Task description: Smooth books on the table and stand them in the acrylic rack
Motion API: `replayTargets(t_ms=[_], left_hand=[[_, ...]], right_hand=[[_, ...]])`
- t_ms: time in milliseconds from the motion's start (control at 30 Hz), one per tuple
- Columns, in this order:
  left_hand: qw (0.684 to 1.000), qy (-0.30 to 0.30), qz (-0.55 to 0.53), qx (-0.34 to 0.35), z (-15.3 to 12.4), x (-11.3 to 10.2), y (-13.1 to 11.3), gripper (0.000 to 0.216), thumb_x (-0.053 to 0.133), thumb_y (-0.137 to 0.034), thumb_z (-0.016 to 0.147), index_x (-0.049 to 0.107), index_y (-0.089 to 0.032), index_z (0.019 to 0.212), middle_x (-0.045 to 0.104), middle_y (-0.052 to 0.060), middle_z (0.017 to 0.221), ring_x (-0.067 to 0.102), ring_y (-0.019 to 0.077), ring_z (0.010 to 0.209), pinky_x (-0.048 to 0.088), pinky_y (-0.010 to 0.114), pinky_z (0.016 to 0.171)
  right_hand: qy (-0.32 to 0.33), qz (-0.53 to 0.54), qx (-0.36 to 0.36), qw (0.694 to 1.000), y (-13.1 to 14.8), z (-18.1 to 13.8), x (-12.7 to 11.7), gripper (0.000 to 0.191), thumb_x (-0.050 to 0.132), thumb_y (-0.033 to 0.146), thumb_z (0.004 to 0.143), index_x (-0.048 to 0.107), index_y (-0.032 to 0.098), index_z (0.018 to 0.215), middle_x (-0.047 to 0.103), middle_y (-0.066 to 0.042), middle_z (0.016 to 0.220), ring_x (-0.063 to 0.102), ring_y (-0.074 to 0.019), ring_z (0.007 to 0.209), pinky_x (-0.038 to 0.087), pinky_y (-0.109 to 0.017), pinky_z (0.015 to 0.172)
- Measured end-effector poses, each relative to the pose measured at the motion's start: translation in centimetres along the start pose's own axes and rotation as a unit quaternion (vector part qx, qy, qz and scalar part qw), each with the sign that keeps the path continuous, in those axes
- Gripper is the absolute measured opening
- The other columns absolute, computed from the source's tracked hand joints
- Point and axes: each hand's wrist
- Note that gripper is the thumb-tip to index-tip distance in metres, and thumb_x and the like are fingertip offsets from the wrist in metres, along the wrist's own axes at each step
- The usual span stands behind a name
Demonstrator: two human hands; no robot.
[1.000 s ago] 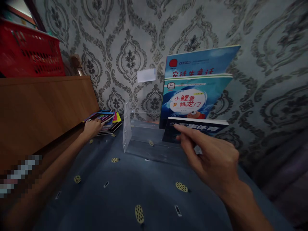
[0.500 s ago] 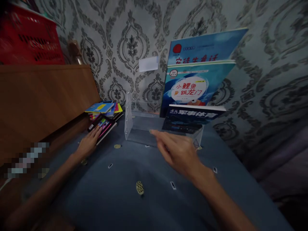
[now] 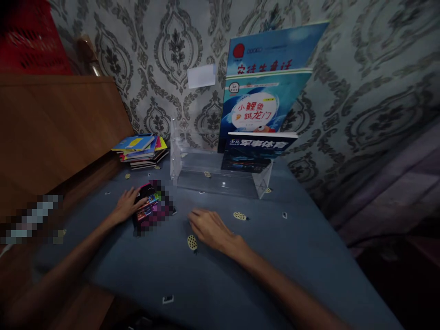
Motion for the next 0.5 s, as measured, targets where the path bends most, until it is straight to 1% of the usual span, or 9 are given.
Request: replayTargets(t_ms=[67, 100, 200, 267, 367, 500], left_hand=[[0.998, -0.003, 0.014, 0.054, 0.2, 0.8, -0.6, 0.073, 0.044, -0.062, 0.096, 0.040, -0.016, 0.154, 0.039, 0.020, 0.159, 0.030, 0.0405, 0.150, 0.029, 0.058, 0.118], [0.996, -0.002, 0.013, 0.087, 0.0, 1.1, -0.9, 0.073, 0.044, -0.063, 0.096, 0.040, -0.018, 0.154, 0.039, 0.018, 0.160, 0.029, 0.0395, 0.151, 0.028, 0.057, 0.119], [0.986, 0.020, -0.004, 0.163, -1.7, 1.8, -2.3, 0.072, 0.046, -0.065, 0.095, 0.040, -0.024, 0.155, 0.033, 0.011, 0.164, 0.022, 0.0381, 0.154, 0.027, 0.055, 0.122], [0.979, 0.029, -0.016, 0.201, -2.6, 2.1, -3.6, 0.071, 0.048, -0.064, 0.095, 0.039, -0.027, 0.155, 0.030, 0.009, 0.166, 0.018, 0.0377, 0.155, 0.027, 0.055, 0.122], [0.973, 0.025, -0.028, 0.229, -3.0, 2.6, -6.0, 0.071, 0.051, -0.063, 0.095, 0.040, -0.027, 0.155, 0.028, 0.010, 0.166, 0.015, 0.0384, 0.155, 0.025, 0.058, 0.122], [0.966, 0.022, -0.045, 0.252, -2.3, 3.4, -9.8, 0.071, 0.052, -0.063, 0.095, 0.041, -0.026, 0.154, 0.031, 0.012, 0.165, 0.016, 0.0387, 0.155, 0.021, 0.061, 0.123]], right_hand=[[0.015, 0.018, -0.004, 1.000, 0.0, -0.1, 0.6, 0.023, 0.048, 0.016, 0.098, 0.070, 0.020, 0.103, 0.069, -0.008, 0.099, 0.068, -0.0198, 0.087, 0.057, -0.034, 0.080], [0.011, 0.031, -0.002, 0.999, -0.1, -0.2, 0.8, 0.024, 0.046, 0.017, 0.099, 0.069, 0.021, 0.108, 0.068, -0.009, 0.103, 0.068, -0.0208, 0.091, 0.057, -0.036, 0.083], [-0.027, 0.074, 0.020, 0.997, -0.7, -1.1, 1.6, 0.028, 0.045, 0.020, 0.100, 0.065, 0.021, 0.121, 0.067, -0.011, 0.116, 0.067, -0.0229, 0.104, 0.057, -0.040, 0.093], [-0.052, 0.092, 0.034, 0.994, -0.9, -1.6, 2.3, 0.031, 0.044, 0.023, 0.101, 0.061, 0.021, 0.127, 0.064, -0.013, 0.124, 0.065, -0.0238, 0.114, 0.055, -0.042, 0.099], [-0.075, 0.091, 0.052, 0.992, -1.1, -2.1, 3.2, 0.035, 0.043, 0.027, 0.102, 0.059, 0.022, 0.132, 0.060, -0.014, 0.134, 0.061, -0.0251, 0.124, 0.053, -0.045, 0.105], [-0.103, 0.045, 0.080, 0.990, -1.8, -2.2, 3.9, 0.037, 0.045, 0.026, 0.100, 0.060, 0.026, 0.134, 0.058, -0.014, 0.140, 0.058, -0.0287, 0.129, 0.051, -0.052, 0.106]])
Point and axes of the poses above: each hand's wrist, its own z-axis towards the middle knuckle, its own x-axis out of the palm, y = z × x
